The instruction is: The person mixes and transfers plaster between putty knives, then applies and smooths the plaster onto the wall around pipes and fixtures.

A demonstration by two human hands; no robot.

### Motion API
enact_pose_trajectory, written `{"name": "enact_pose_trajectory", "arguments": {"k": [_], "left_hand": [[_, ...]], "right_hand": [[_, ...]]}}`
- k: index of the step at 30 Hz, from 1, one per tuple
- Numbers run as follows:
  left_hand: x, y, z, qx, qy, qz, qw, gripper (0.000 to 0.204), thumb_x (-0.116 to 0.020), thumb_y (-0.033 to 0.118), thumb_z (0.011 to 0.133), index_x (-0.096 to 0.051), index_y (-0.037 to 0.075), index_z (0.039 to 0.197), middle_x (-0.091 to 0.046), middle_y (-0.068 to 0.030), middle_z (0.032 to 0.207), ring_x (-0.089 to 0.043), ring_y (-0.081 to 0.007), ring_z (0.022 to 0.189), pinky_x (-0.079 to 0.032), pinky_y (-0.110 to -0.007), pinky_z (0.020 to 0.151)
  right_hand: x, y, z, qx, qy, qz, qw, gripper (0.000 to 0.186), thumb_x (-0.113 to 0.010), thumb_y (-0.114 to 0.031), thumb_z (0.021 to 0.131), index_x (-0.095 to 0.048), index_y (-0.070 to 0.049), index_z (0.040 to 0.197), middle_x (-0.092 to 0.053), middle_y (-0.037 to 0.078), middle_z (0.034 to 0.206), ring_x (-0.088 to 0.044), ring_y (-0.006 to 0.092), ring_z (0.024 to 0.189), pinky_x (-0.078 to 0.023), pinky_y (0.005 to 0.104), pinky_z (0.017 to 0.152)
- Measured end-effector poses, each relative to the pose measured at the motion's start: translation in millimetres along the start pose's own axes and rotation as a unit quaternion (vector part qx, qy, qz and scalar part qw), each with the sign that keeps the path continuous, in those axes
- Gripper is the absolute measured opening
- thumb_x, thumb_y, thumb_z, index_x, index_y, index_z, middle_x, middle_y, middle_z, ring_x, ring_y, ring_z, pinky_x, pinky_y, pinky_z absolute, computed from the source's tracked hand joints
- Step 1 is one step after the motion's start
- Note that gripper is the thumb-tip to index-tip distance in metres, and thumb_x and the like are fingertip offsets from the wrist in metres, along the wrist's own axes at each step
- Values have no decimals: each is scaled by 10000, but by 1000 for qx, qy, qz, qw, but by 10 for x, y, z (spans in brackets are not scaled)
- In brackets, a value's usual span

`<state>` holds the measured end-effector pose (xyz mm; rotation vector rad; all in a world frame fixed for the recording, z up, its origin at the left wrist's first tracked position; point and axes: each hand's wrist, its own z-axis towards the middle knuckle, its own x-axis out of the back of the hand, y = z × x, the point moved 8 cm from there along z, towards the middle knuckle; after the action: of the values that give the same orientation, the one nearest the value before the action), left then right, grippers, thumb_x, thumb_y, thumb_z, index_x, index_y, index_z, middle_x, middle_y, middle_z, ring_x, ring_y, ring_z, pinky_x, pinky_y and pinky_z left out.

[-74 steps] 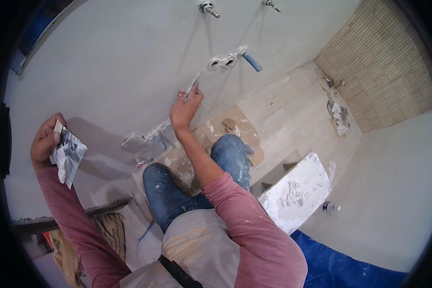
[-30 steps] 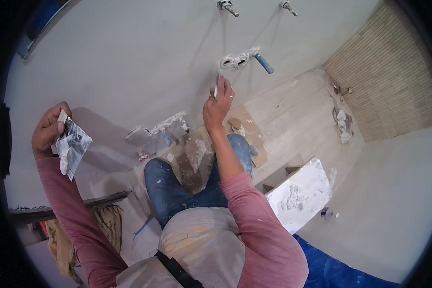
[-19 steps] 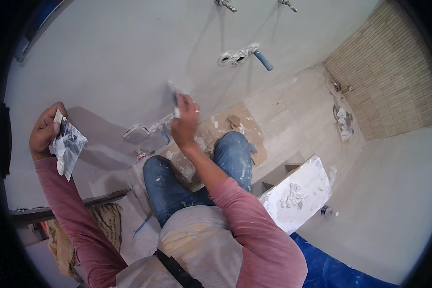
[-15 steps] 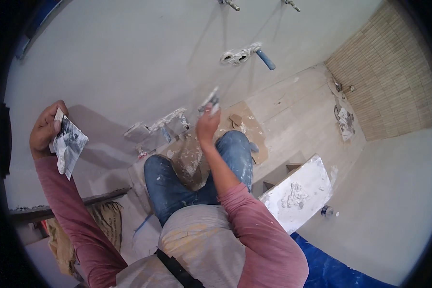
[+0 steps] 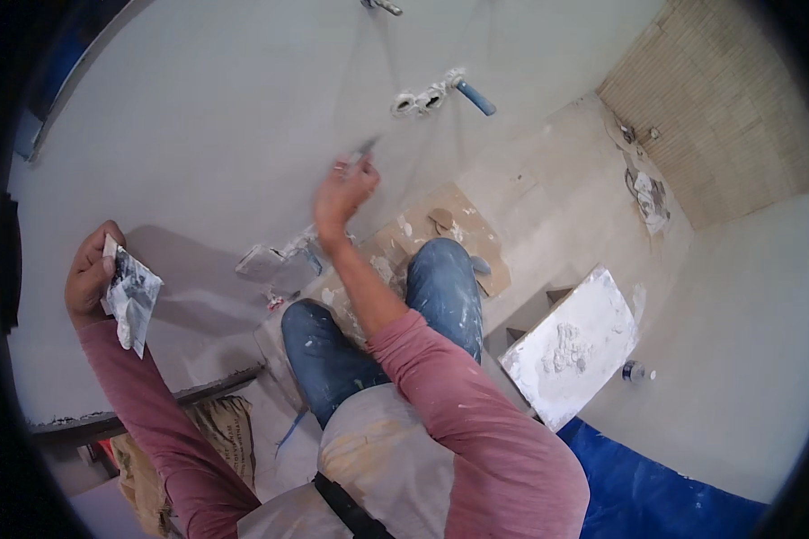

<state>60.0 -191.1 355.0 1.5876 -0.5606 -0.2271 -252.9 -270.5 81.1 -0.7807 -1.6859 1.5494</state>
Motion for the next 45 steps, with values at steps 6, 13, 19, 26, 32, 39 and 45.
{"name": "enact_pose_trajectory", "arguments": {"k": [6,13,19,26,32,39,45], "left_hand": [[59,-21,-43,1,5,-8,1000,329,-693,284,824,-465,60,900,-477,41,702,-441,-42,599,-334,-203,539],[-38,9,102,8,-19,-4,1000,357,-722,298,808,-484,53,911,-493,36,726,-464,-45,629,-351,-205,559],[120,-102,-24,39,-16,28,999,336,-717,283,817,-493,56,923,-495,36,744,-468,-48,645,-355,-205,571],[111,22,-73,30,18,53,998,315,-692,264,827,-473,59,919,-487,40,713,-451,-44,612,-340,-216,542],[70,69,-62,12,20,27,999,332,-716,275,837,-476,59,916,-491,40,690,-462,-39,600,-347,-204,533],[63,87,-20,8,8,32,999,339,-714,279,851,-495,39,949,-518,32,731,-478,-46,621,-360,-204,554],[39,-41,30,11,-5,17,1000,335,-705,274,854,-494,35,954,-515,35,743,-483,-51,637,-367,-212,570]], "right_hand": [[530,-855,-592,265,-90,14,960,464,-533,-204,988,-456,46,1371,-517,229,1235,-510,343,1128,-397,423,975],[628,1612,794,-256,-58,197,945,422,-440,-346,1036,-569,25,1192,-637,156,1130,-626,296,954,-500,414,825],[148,1348,737,-374,-133,279,874,415,-453,-422,1026,-503,-64,1229,-609,99,1101,-607,208,943,-517,419,728],[216,-327,-47,50,-49,52,996,461,-592,-158,944,-489,48,1343,-518,185,1211,-505,352,1128,-413,430,954],[655,-1095,-591,333,-212,-38,918,554,-631,-52,862,-474,-17,1392,-496,169,1248,-486,347,1158,-418,428,976],[385,1409,422,-166,-84,48,981,389,-530,-254,992,-549,22,1266,-631,235,1127,-600,397,1075,-453,453,912],[-48,1976,509,-306,-116,143,934,428,-472,-330,1027,-516,9,1285,-633,137,1082,-621,264,905,-516,392,720]]}}
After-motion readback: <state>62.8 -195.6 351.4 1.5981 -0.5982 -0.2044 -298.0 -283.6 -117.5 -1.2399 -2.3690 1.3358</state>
